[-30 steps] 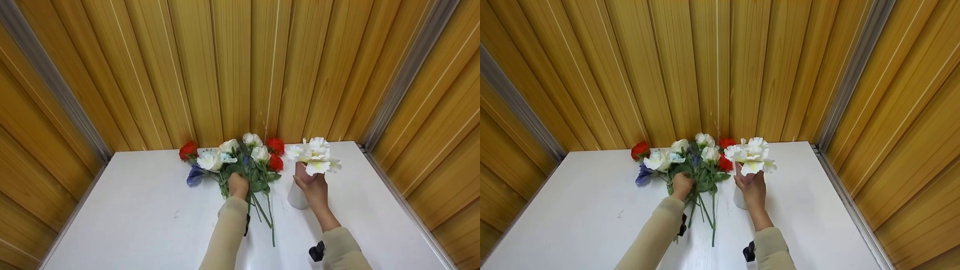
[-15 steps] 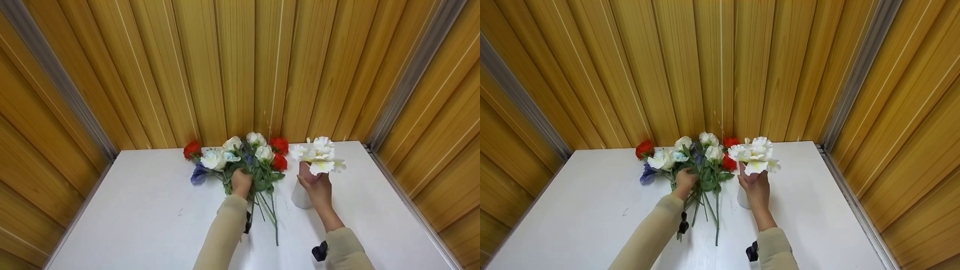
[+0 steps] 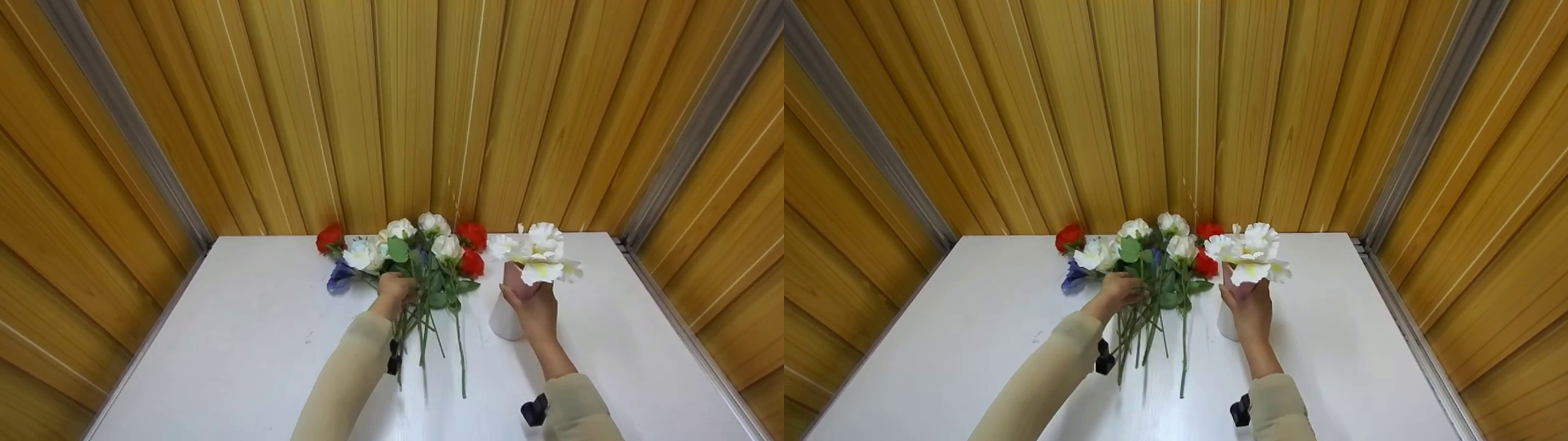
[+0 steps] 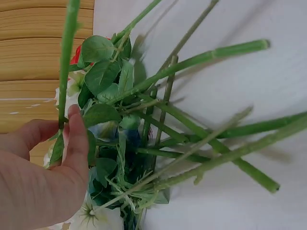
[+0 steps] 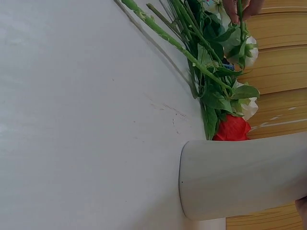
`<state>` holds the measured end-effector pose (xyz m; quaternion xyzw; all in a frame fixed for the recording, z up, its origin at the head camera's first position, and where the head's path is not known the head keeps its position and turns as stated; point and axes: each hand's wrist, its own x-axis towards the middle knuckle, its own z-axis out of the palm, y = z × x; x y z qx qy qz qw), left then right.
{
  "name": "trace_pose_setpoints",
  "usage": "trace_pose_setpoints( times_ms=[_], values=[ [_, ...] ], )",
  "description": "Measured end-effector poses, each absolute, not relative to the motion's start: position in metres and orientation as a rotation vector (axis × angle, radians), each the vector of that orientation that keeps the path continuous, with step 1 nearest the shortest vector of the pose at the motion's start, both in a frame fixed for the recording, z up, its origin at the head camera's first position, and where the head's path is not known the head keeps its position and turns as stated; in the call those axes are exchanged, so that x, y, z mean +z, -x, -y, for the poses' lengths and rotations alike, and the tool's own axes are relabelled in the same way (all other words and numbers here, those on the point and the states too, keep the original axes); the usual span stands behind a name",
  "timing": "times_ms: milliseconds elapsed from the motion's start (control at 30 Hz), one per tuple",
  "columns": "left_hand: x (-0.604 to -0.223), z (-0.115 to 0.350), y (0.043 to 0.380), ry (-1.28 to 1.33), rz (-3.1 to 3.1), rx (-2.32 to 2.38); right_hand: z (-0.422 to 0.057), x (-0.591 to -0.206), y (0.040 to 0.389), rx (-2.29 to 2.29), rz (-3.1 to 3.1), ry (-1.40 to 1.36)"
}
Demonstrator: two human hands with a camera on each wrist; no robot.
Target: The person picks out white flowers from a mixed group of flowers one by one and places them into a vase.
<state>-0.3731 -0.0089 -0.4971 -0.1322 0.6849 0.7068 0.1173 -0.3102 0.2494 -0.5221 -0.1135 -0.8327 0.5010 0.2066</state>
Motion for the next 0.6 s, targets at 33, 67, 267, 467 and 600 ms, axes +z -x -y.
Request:
trace_pose_setpoints(
  times_ms=[33,67,267,467,600],
  values=[
    [-0.496,0.012,0.372,0.385,-1.987,2.067,-0.249,-0.522,0.310,1.393,2.325,0.318],
    [-0.495,0.014,0.371,0.387,-1.979,2.060,-0.249,-0.521,0.310,1.394,2.326,0.316],
    [-0.487,0.022,0.365,0.337,-1.923,2.048,-0.249,-0.516,0.309,1.417,2.376,0.315],
    [-0.469,0.023,0.357,0.185,-1.884,2.066,-0.251,-0.517,0.310,1.394,2.383,0.310],
    [-0.450,0.022,0.351,0.020,-1.892,2.071,-0.250,-0.521,0.310,1.379,2.327,0.285]
  ],
)
